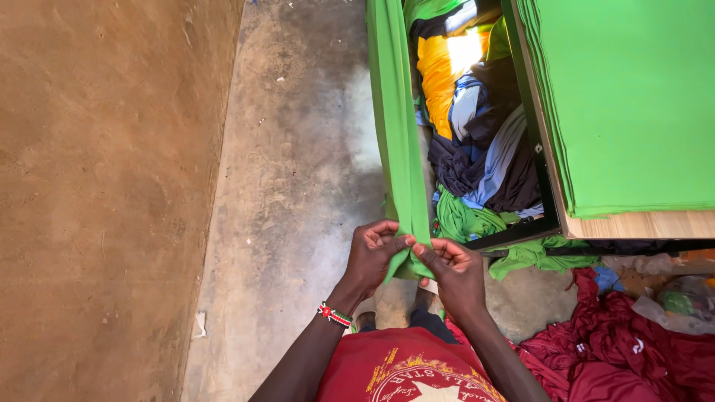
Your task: Smoothing and folding a large piece of green fabric on a work table.
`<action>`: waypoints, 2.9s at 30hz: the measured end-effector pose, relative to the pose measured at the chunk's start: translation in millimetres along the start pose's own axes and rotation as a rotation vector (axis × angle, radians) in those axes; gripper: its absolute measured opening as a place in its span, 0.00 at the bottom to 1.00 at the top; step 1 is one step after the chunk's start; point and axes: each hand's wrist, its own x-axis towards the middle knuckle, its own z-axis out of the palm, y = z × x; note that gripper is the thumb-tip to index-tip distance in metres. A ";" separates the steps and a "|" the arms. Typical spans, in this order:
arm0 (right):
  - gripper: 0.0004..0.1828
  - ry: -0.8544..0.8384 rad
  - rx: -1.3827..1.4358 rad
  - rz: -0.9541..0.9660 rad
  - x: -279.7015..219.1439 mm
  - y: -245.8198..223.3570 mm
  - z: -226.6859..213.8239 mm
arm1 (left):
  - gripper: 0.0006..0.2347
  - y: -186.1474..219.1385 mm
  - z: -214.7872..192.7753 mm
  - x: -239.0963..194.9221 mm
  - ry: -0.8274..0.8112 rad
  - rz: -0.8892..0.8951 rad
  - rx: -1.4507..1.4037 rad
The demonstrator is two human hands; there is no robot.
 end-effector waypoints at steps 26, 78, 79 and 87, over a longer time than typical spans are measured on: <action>0.10 -0.101 -0.132 -0.098 -0.8 10.7 -3.3 | 0.07 -15.1 -5.4 -18.3 0.167 0.126 -0.063; 0.10 -0.150 -0.168 -0.088 -40.7 -21.2 8.5 | 0.09 31.0 17.8 -83.3 0.156 0.243 0.124; 0.11 -0.142 -0.165 -0.092 -40.7 -23.5 9.6 | 0.08 27.4 16.7 -81.7 0.155 0.252 0.140; 0.09 -0.136 -0.241 -0.241 -47.4 -24.9 10.8 | 0.05 30.2 17.4 -85.9 0.051 0.347 0.268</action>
